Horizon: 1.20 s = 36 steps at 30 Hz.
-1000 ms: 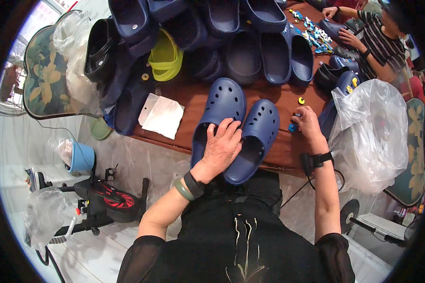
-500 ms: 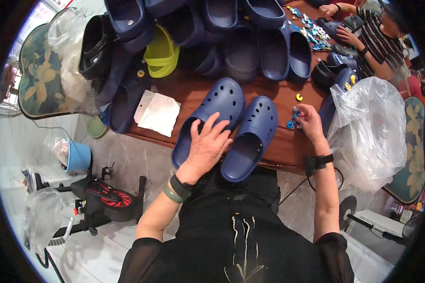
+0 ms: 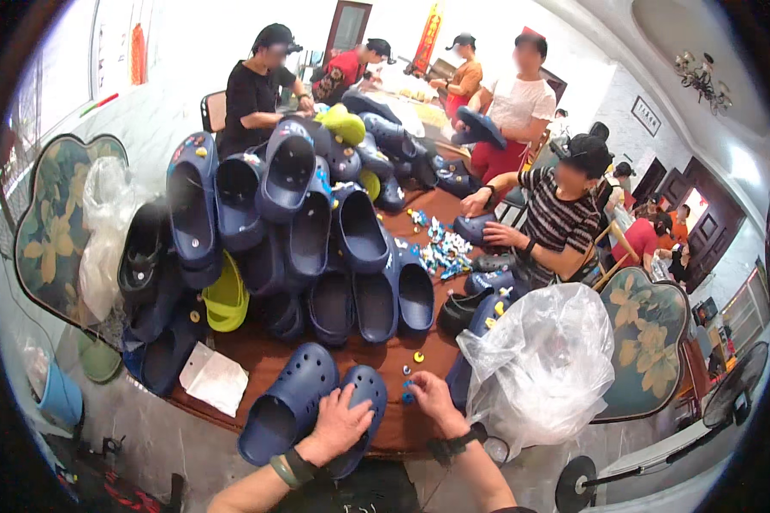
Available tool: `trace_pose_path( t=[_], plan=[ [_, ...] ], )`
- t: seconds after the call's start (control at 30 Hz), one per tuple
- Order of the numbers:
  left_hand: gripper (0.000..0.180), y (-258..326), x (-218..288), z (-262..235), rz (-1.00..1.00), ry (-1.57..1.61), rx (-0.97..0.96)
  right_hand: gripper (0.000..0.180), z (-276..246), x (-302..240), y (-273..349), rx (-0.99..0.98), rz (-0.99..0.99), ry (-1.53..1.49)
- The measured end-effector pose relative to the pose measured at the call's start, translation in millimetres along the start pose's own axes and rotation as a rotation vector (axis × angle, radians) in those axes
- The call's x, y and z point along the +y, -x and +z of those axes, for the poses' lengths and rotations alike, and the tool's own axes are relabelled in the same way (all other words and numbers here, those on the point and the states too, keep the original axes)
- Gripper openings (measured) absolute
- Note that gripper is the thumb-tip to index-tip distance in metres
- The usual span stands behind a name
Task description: The recorder is attaching decorative charms and labels to rubber clogs at a manufacturing station.
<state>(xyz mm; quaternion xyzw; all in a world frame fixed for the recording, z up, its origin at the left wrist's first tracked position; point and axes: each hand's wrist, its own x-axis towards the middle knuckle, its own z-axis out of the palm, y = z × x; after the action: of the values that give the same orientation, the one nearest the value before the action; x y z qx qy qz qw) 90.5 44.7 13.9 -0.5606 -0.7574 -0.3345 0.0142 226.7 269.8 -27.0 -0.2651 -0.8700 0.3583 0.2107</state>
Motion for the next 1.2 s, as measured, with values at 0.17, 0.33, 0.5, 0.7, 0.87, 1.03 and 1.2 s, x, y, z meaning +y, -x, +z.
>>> trace_pose_path(
  t=[0.17,0.33,0.5,0.7,0.87,1.03,1.2],
  plan=[
    [0.031,-4.5,-20.6,14.2,0.062,0.103,-0.017,0.016,-0.1,-60.0,12.8,-0.208,0.188,-0.291],
    [0.031,-9.0,-28.5,1.8,0.107,0.169,-0.079,0.019,26.2,-50.5,25.6,-0.257,0.087,-0.224],
    [0.037,-16.8,-21.8,-4.6,0.095,0.156,-0.102,0.02,46.7,-33.6,31.1,-0.181,0.131,-0.513],
    [0.041,-21.6,-24.1,3.3,0.084,0.121,-0.038,0.018,43.8,-51.1,28.9,0.036,-0.032,-0.246],
    [0.04,-24.2,-22.0,2.1,0.076,0.123,-0.029,0.023,42.2,-59.6,32.7,0.123,-0.039,-0.239],
    [0.039,-15.6,-19.9,-3.6,0.081,0.129,-0.021,0.025,36.7,-73.3,44.8,0.163,-0.316,0.026],
    [0.04,-5.3,-16.5,-9.7,0.057,0.117,-0.062,0.023,40.1,-70.7,56.1,0.16,-0.321,0.098]
  ],
)
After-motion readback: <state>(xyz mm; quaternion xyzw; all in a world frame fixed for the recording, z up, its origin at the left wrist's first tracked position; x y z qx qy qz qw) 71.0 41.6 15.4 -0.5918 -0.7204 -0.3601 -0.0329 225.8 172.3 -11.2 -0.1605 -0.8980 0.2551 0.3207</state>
